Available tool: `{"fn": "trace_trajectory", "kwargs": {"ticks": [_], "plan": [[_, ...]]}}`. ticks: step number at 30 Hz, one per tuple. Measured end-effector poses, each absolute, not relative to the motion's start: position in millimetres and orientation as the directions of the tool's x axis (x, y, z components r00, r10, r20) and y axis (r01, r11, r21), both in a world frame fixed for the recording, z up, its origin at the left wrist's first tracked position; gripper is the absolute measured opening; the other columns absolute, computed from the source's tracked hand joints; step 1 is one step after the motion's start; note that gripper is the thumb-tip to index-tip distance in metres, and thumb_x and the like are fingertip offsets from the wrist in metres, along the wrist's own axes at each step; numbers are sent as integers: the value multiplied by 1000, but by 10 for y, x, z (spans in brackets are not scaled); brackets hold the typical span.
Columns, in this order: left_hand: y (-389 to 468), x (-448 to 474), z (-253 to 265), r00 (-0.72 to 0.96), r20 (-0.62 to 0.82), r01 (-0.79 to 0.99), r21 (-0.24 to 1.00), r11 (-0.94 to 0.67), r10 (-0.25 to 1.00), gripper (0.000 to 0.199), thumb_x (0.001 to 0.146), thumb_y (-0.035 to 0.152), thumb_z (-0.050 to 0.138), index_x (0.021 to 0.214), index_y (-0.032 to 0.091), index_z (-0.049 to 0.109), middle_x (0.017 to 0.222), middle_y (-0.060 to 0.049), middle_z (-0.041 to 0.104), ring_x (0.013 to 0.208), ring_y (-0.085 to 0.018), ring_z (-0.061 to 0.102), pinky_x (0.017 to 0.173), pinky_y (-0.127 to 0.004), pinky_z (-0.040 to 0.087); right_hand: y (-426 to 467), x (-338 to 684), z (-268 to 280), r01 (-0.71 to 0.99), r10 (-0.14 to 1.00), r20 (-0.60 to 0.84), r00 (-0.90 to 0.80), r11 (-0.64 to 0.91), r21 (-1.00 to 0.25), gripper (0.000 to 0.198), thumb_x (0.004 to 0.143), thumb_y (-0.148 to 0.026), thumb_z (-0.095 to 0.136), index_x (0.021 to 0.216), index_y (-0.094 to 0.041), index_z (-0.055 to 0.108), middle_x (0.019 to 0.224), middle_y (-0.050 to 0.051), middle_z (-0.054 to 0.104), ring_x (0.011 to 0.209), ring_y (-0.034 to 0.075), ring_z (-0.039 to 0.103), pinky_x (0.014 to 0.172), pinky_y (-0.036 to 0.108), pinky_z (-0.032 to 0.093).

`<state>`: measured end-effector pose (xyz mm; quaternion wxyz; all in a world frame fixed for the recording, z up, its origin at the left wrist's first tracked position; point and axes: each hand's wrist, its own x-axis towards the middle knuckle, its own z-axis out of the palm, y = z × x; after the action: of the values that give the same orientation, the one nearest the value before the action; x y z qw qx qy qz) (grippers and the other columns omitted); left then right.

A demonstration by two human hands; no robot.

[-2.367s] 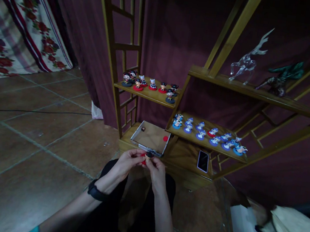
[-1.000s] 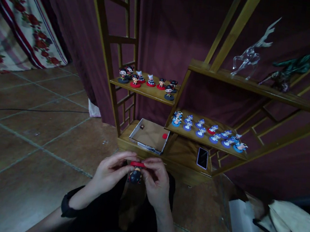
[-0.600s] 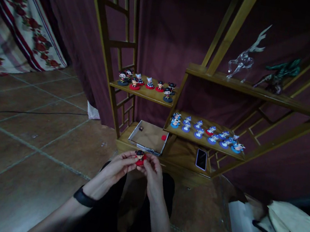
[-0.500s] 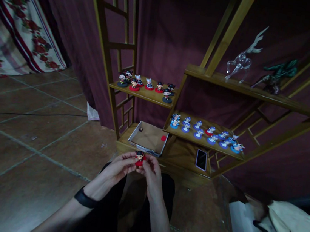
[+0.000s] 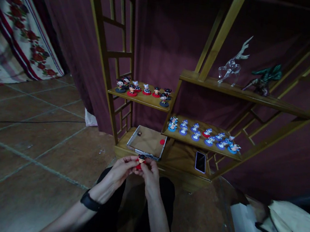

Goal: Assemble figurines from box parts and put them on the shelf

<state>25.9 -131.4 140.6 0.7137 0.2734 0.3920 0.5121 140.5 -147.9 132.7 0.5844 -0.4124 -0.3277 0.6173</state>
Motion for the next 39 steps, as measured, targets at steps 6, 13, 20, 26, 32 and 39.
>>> {"fn": "trace_trajectory", "kwargs": {"ticks": [6, 13, 20, 26, 32, 39], "plan": [[-1304, 260, 1456, 247, -212, -535, 784, 316, 945, 31, 62, 17, 69, 92, 10, 62, 86, -9, 66, 72, -12, 60, 69, -23, 46, -1400, 1454, 1292, -521, 992, -124, 13, -99, -848, 25, 65, -30, 66, 87, -20, 59, 87, 1, 62, 72, 12, 60, 68, 29, 51], [-1296, 243, 1473, 159, -118, -435, 883, 177, 980, 44, 60, 18, 71, 101, 9, 59, 89, -9, 66, 77, -14, 60, 77, -26, 44, -1417, 1466, 1366, -525, 995, -94, -31, -96, -845, 32, 63, -27, 67, 93, -20, 60, 99, 4, 63, 89, 17, 59, 79, 32, 47], [-1299, 226, 1513, 150, -100, -375, 915, 150, 984, 43, 59, 22, 71, 100, 11, 61, 83, -6, 67, 73, -14, 60, 75, -27, 45, -1432, 1473, 1422, -398, 999, -25, -30, -35, -917, 40, 63, -30, 67, 101, -20, 59, 105, 5, 63, 96, 20, 57, 82, 34, 46], [-1311, 229, 1564, 174, -70, -366, 921, 131, 982, 46, 62, 23, 69, 106, 12, 59, 88, -7, 67, 72, -14, 60, 74, -27, 46, -1434, 1461, 1432, -335, 1000, 11, -20, 4, -942, 40, 65, -33, 66, 102, -20, 58, 105, 5, 63, 97, 22, 57, 83, 38, 46], [-1344, 225, 1638, 199, -58, -394, 909, 134, 978, 42, 66, 21, 65, 107, 13, 59, 95, -7, 66, 84, -15, 60, 80, -26, 43, -1406, 1457, 1405, -303, 1000, -1, 17, 4, -953, 45, 62, -32, 68, 104, -21, 56, 102, 5, 63, 90, 20, 59, 78, 36, 48], [-1383, 206, 1693, 265, -89, -539, 812, 225, 960, 41, 66, 20, 66, 106, 12, 60, 101, -12, 64, 89, -17, 60, 83, -27, 42, -1425, 1436, 1436, -216, 996, 57, 69, 71, -974, 43, 64, -33, 66, 103, -22, 54, 98, 4, 63, 87, 20, 59, 74, 34, 48]]}}
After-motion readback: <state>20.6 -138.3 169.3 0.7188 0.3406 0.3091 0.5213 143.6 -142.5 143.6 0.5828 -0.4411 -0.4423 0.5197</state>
